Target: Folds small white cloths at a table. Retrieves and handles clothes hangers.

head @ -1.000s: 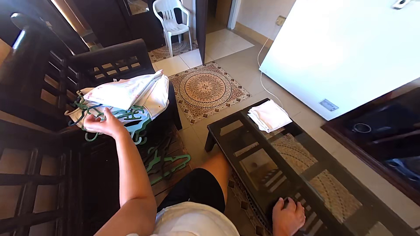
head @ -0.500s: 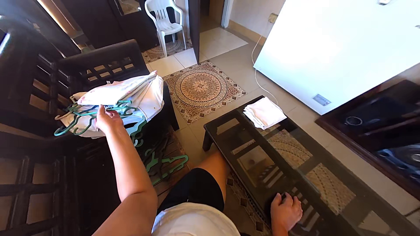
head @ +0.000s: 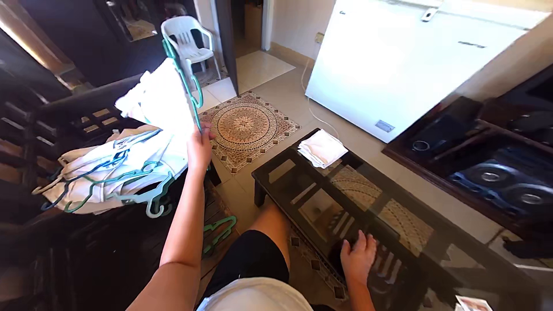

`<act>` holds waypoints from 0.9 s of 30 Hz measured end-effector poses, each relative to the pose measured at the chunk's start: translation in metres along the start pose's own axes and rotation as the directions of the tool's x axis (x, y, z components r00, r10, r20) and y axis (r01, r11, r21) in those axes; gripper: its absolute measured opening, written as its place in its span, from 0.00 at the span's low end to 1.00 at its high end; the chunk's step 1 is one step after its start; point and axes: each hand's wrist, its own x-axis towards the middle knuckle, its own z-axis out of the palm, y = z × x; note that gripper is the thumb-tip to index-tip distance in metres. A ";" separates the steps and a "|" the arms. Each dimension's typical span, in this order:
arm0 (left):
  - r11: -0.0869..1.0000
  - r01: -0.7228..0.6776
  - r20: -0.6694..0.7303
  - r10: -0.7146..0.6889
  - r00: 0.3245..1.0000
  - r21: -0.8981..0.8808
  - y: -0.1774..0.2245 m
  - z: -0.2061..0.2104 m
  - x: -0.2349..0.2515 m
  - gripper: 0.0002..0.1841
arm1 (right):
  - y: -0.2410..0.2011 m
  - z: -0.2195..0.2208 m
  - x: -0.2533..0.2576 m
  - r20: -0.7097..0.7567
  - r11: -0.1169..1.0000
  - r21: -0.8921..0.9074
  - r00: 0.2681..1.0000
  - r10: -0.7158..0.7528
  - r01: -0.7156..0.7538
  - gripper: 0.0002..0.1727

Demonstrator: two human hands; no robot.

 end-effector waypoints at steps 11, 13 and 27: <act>0.699 -0.044 0.550 0.598 0.583 -0.714 0.129 -0.050 -0.075 0.09 | -0.146 -0.092 0.037 -0.024 0.799 0.532 0.948 -0.318 0.281 0.33; 0.637 0.116 0.616 0.657 0.434 -0.762 0.129 -0.057 -0.078 0.12 | -0.153 -0.111 0.049 -0.084 0.753 0.583 0.944 -0.318 0.305 0.37; 0.595 0.384 0.612 0.786 -0.093 -0.706 0.106 -0.006 -0.078 0.13 | -0.133 -0.144 0.046 -0.544 0.738 0.420 0.797 -0.262 0.529 0.12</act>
